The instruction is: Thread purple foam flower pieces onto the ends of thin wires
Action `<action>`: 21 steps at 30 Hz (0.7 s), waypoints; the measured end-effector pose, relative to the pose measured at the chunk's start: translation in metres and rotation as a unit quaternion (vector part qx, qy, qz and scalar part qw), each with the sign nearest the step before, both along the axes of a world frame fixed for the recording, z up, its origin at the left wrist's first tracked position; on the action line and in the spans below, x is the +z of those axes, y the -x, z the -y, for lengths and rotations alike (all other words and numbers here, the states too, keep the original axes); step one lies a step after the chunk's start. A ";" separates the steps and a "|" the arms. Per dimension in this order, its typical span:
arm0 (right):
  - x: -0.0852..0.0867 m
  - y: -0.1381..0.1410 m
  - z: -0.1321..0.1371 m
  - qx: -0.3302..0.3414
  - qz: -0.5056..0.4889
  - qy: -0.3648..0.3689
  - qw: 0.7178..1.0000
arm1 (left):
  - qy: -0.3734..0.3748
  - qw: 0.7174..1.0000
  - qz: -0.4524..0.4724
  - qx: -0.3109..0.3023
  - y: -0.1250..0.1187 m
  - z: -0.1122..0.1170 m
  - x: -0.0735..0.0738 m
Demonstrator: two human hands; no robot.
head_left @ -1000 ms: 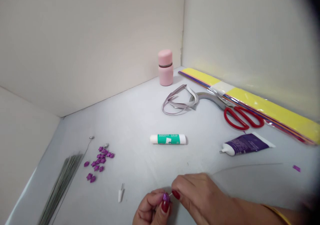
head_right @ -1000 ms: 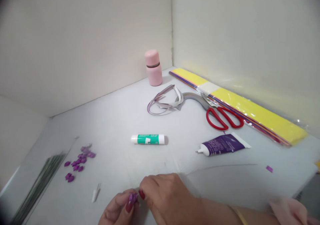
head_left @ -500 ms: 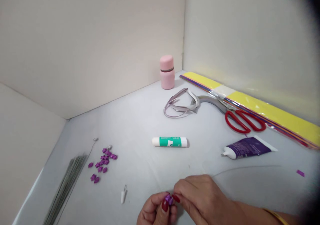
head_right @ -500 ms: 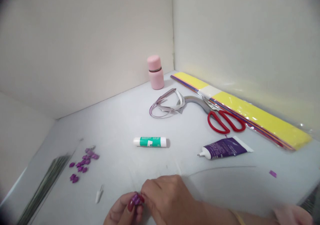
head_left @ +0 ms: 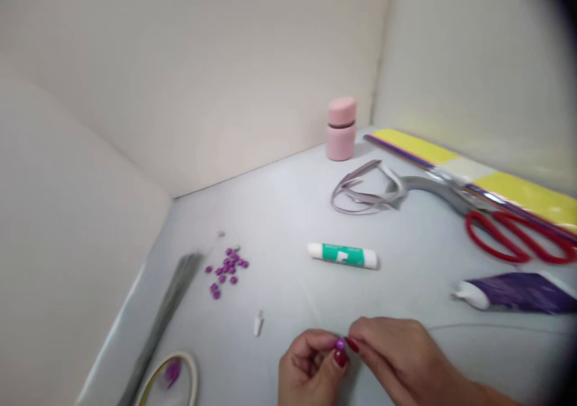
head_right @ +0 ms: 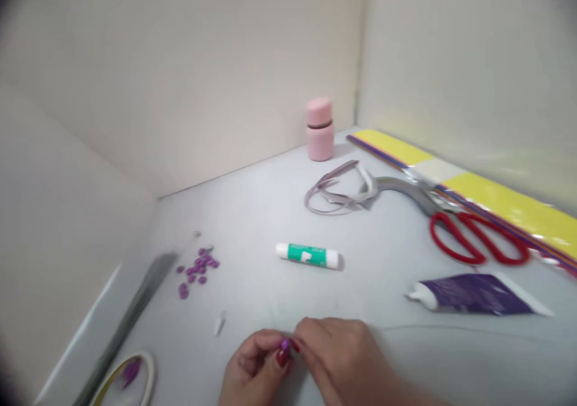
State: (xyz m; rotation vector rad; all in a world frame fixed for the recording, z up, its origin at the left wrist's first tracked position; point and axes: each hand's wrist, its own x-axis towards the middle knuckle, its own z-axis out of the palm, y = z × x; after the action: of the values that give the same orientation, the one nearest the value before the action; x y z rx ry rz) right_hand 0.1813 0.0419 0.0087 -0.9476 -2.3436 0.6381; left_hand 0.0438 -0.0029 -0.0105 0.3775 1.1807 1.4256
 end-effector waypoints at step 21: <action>0.034 -0.001 -0.046 -0.034 0.023 0.160 0.986 | 0.058 0.997 0.029 0.041 0.028 0.005 0.026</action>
State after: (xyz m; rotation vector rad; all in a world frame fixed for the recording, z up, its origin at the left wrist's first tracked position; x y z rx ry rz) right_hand 0.1820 0.0875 0.0424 -1.1873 -2.2768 0.9951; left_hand 0.0156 -0.0082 0.0153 0.2083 1.2370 1.4223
